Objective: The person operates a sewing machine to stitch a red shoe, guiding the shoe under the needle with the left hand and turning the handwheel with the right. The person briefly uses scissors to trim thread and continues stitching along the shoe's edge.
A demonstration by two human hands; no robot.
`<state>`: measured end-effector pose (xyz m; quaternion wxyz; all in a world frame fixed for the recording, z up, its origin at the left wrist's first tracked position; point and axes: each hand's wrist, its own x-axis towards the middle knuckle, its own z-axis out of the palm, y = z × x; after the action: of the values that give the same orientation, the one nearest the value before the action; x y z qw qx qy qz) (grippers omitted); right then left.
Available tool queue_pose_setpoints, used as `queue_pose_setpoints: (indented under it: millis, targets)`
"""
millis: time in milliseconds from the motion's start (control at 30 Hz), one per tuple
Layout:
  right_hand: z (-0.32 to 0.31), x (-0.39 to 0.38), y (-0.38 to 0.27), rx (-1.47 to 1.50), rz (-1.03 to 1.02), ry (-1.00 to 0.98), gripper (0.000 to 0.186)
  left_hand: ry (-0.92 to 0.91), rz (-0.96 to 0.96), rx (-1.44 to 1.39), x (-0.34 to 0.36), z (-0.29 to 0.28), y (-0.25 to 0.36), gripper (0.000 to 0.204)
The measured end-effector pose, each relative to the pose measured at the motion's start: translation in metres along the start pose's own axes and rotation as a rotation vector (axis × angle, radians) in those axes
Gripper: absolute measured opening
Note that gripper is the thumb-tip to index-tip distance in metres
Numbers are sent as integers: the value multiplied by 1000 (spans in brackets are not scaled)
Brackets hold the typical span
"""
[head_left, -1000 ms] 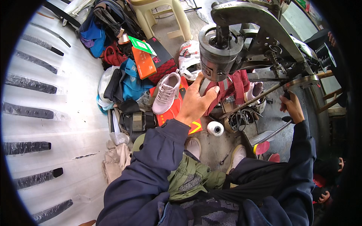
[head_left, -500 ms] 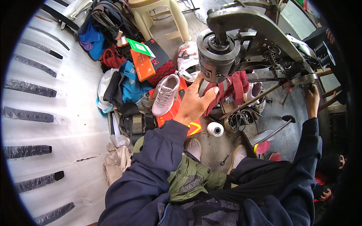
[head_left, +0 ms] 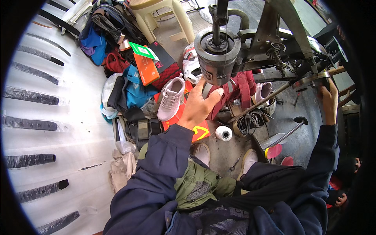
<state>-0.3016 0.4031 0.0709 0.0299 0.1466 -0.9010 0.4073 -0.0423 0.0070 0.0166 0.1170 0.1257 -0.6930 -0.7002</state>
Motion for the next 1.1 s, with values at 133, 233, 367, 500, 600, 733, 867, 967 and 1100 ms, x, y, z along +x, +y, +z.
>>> queue_pose_setpoints:
  millis: [133,233,367,500,600,733,867,967,1100]
  targets:
    - [-7,25,65,-194,-49,224,20,-41,-34,-14,2,-2,3,48]
    - [3,30,114,-152,26,170,21,-54,-63,4,0,-5,4,49]
    - [52,2,125,-92,289,-86,27,-72,24,57,3,-6,0,58]
    - [87,-31,74,53,297,-345,18,-26,241,-7,11,-3,-9,79]
    - [90,-38,40,109,306,-394,17,-33,295,-41,13,-2,-14,91]
    - [89,-39,27,99,303,-392,17,16,299,-66,12,-1,-18,90]
    - [89,-38,31,104,300,-401,17,139,249,65,5,2,-17,79]
    - [89,-39,26,133,299,-405,17,64,-33,-180,-3,5,-10,66]
    - [85,-44,3,212,248,-422,17,37,-87,-312,-5,8,-5,56]
